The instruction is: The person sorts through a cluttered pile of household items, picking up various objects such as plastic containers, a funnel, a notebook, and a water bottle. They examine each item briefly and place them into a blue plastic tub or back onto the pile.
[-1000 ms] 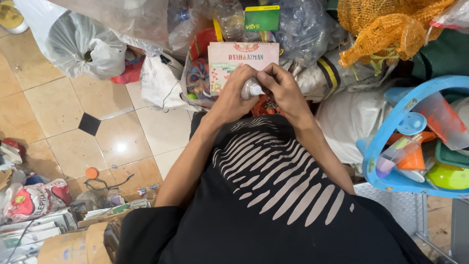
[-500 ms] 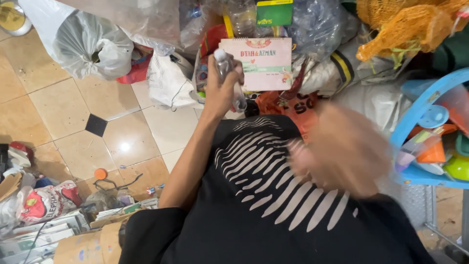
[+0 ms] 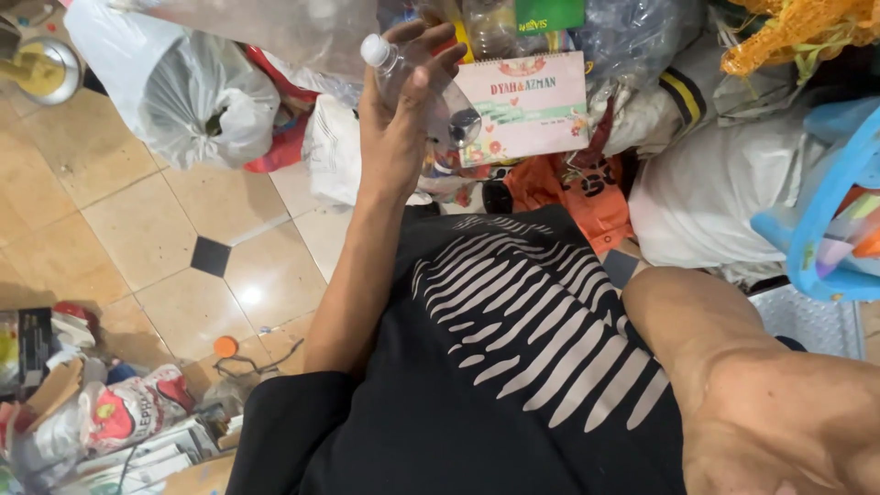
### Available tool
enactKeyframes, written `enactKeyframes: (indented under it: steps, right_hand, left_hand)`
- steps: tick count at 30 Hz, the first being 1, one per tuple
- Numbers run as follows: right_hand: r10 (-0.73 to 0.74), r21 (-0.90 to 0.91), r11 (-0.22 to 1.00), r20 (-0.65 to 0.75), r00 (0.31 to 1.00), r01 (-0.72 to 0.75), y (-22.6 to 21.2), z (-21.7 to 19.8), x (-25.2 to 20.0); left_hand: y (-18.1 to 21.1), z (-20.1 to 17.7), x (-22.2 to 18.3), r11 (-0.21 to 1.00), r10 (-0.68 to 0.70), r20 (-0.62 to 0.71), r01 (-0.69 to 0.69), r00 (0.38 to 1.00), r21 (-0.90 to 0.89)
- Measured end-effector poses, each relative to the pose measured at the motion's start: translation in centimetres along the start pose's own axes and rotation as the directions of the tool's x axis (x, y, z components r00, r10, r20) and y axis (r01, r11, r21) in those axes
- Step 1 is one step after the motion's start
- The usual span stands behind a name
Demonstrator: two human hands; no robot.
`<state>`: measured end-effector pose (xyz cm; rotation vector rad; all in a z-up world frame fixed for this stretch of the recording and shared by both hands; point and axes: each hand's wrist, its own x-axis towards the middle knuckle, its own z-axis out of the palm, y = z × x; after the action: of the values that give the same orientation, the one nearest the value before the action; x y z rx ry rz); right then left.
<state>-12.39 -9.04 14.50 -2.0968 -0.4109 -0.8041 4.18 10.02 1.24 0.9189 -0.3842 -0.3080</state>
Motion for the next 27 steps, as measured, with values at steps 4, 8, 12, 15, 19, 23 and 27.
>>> enactKeyframes:
  steps: [4, 8, 12, 15, 19, 23, 27]
  right_hand:
    - [0.022, -0.031, 0.999, -0.035, 0.999, -0.023, -0.7, 1.4, 0.4]
    - [0.039, -0.07, 0.997, -0.07, 0.997, -0.044, -1.1, 2.4, 1.0]
    - [0.042, -0.091, 0.995, -0.089, 0.995, -0.05, -0.4, 4.8, 2.5]
    - [0.322, -0.114, 0.944, 0.126, 0.938, -0.309, 2.1, 8.6, 2.6]
    - [0.643, 0.36, 0.586, 0.339, 0.687, -0.726, 5.6, 11.5, -2.0]
    - [0.689, 0.296, 0.654, 0.147, 0.71, -0.696, 5.2, 11.9, -3.1]
    - [0.684, 0.281, 0.689, 0.053, 0.728, -0.668, 4.3, 10.3, -2.6]
  left_hand:
    - [2.2, -1.2, -0.4, 0.993, -0.009, 0.06, 0.016, 0.998, -0.116]
    - [4.2, -1.8, -0.7, 0.975, -0.028, 0.102, 0.05, 0.994, -0.215]
    - [6.5, -1.9, -0.9, 0.945, -0.061, 0.114, 0.094, 0.992, -0.313]
    - [6.6, -2.4, -1.2, 0.899, -0.077, 0.119, 0.121, 0.99, -0.422]
    - [5.5, -2.4, -1.2, 0.882, -0.058, 0.139, 0.116, 0.989, -0.456]
    - [4.2, -2.4, -1.0, 0.923, -0.109, 0.082, 0.131, 0.991, -0.362]
    - [2.4, -2.8, -0.8, 0.938, -0.146, -0.004, 0.137, 0.989, -0.318]
